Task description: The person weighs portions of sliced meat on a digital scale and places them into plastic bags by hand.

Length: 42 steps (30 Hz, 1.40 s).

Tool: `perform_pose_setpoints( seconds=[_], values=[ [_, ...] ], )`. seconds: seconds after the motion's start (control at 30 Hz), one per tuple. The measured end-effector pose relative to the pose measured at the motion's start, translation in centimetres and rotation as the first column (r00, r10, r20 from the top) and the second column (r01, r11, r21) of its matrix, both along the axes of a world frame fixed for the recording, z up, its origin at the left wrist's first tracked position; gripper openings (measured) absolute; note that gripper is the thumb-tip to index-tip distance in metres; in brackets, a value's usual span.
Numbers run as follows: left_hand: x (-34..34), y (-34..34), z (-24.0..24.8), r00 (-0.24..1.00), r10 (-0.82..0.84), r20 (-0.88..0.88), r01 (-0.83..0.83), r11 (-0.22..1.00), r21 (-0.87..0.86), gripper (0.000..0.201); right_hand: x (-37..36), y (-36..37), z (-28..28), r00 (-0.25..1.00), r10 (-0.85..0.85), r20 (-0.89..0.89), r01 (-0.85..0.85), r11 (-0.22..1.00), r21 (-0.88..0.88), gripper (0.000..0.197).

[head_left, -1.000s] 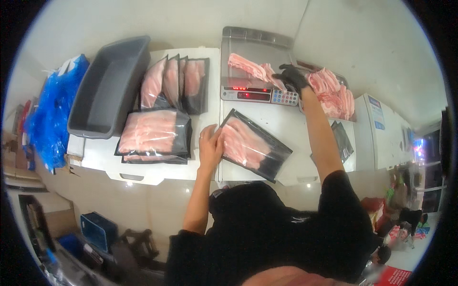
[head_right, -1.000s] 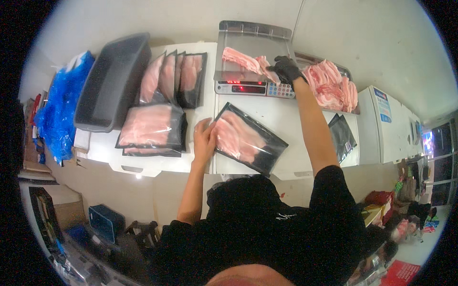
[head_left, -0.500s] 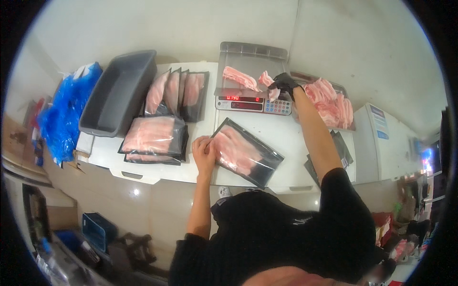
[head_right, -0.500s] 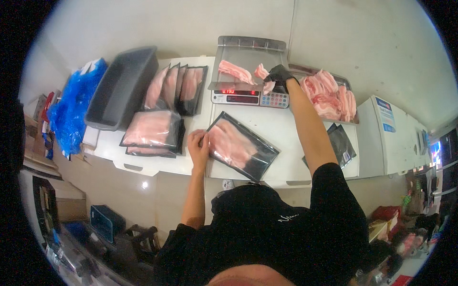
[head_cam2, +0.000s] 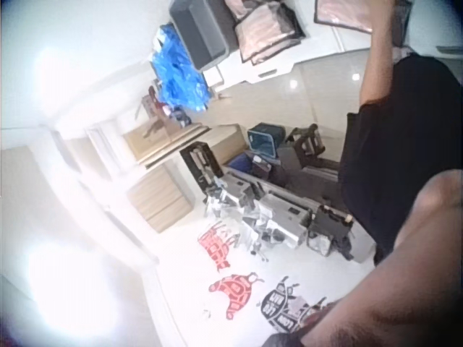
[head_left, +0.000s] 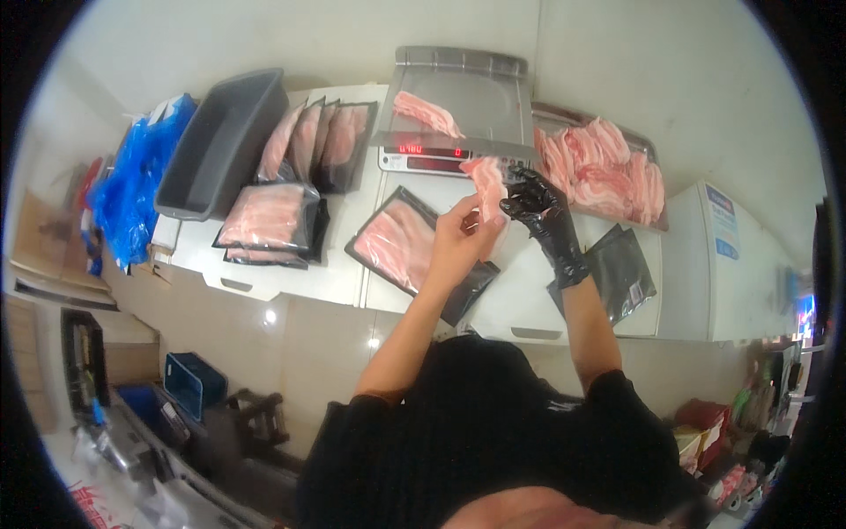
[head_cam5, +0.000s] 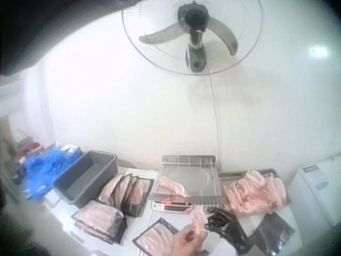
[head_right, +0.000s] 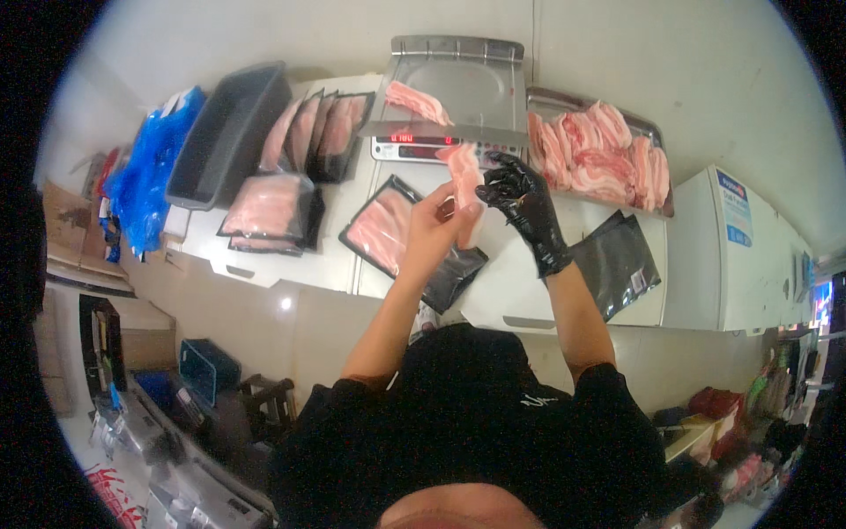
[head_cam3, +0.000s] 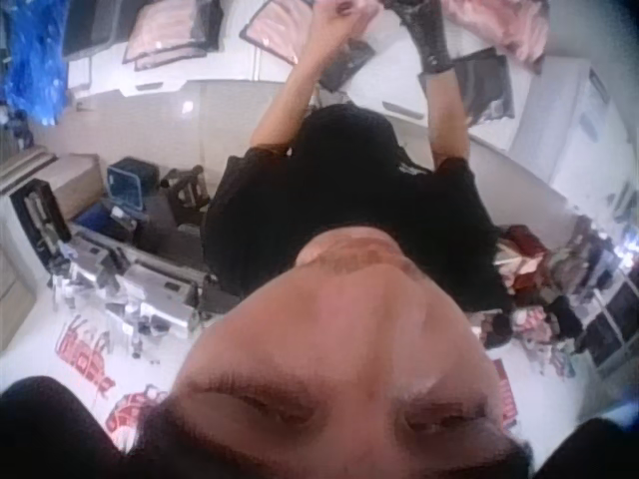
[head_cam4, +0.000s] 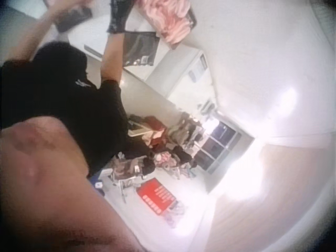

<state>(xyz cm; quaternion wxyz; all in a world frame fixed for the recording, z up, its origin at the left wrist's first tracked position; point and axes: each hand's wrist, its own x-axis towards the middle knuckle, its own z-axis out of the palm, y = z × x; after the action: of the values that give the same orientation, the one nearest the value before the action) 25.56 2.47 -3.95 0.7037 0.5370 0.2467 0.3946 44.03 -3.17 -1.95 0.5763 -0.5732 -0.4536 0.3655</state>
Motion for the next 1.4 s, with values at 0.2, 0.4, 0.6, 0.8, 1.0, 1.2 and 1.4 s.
perform_pose_setpoints(
  seconds=[0.2,0.4,0.6,0.8,1.0,1.2,1.4],
  values=[
    [1.2,-3.3,-0.6,0.994,-0.089,-0.066,0.085,0.995,-0.06,0.043,2.0,-4.5,2.1,0.746,-0.143,0.65,-0.1,0.942,0.322,0.066],
    [2.1,-5.7,1.6,0.983,-0.137,-0.125,0.145,0.988,0.059,0.034,4.1,-6.5,1.3,0.788,0.088,0.609,-0.237,0.957,0.17,0.049],
    [4.0,-6.8,0.4,0.998,-0.01,-0.06,0.016,0.994,0.104,0.036,3.5,-7.2,1.5,0.903,0.033,0.429,-0.101,0.986,0.136,0.035],
    [4.4,-8.0,1.0,0.921,0.336,-0.198,-0.276,0.921,0.275,0.038,3.8,-6.7,0.1,0.978,0.049,0.201,-0.05,0.999,0.0,0.029],
    [3.3,-7.0,-0.9,0.935,0.214,-0.281,-0.139,0.954,0.266,0.039,3.8,-6.0,-0.7,0.926,0.109,0.363,-0.115,0.993,-0.005,0.028],
    [4.0,-7.6,-0.5,0.877,0.456,-0.151,-0.374,0.845,0.382,0.039,2.1,-6.1,-2.2,0.997,0.071,0.003,-0.071,0.996,0.047,0.024],
    [4.0,-8.3,-1.8,0.758,0.647,-0.078,-0.324,0.478,0.816,0.036,0.8,-6.0,-3.3,0.988,0.078,0.133,-0.092,0.99,0.105,0.023]
  ],
)
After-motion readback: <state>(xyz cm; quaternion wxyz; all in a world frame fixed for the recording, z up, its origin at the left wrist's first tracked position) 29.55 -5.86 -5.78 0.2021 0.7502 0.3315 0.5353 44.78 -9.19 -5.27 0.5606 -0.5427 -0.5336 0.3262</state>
